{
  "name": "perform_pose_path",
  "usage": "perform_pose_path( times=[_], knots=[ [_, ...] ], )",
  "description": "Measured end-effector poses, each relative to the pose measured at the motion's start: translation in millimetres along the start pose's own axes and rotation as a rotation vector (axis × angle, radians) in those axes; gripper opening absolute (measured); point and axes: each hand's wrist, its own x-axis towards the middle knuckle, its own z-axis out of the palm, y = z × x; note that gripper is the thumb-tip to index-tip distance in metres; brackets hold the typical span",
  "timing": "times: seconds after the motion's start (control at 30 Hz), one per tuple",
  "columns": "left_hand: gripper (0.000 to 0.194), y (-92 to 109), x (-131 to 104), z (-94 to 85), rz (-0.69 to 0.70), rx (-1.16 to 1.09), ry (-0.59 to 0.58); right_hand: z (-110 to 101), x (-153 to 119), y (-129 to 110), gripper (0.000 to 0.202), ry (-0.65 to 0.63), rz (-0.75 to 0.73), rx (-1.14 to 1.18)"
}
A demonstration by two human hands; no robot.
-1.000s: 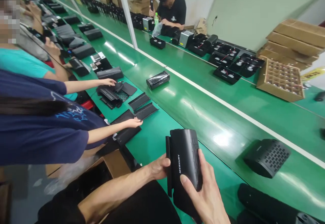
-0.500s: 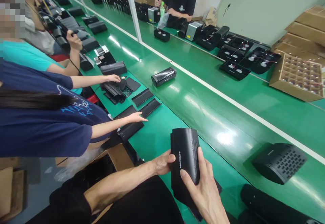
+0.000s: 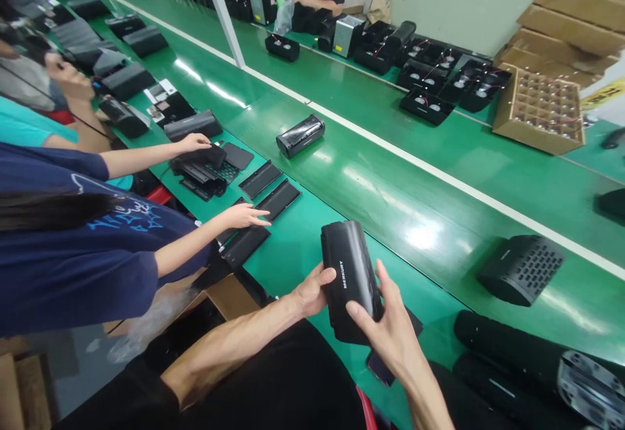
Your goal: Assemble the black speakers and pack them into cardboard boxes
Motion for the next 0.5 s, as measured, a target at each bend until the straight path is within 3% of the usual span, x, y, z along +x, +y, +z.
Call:
perform_pose_path(
  times=[0.13,0.2,0.27,0.33,0.4,0.5],
  knots=[
    [0.073,-8,6,-4.4,0.027,-0.03,0.191,50,-33,8,0.122,0.317,0.042,0.021],
    [0.074,-12,7,-7.1,0.032,0.015,0.248,73,-38,9,0.111,0.443,0.057,0.039],
    [0.075,-10,4,-12.4,0.004,0.106,0.268,81,-37,10,0.098,0.504,0.091,0.1],
    [0.079,3,-3,-21.4,-0.079,0.212,0.234,71,-38,16,0.095,0.458,0.136,0.199],
    [0.084,29,-12,-32.1,-0.125,0.314,0.2,51,-49,26,0.095,0.363,0.193,0.312],
    [0.095,73,-23,-43.7,-0.073,0.558,0.107,25,-74,40,0.092,0.148,0.261,0.437]
  ],
)
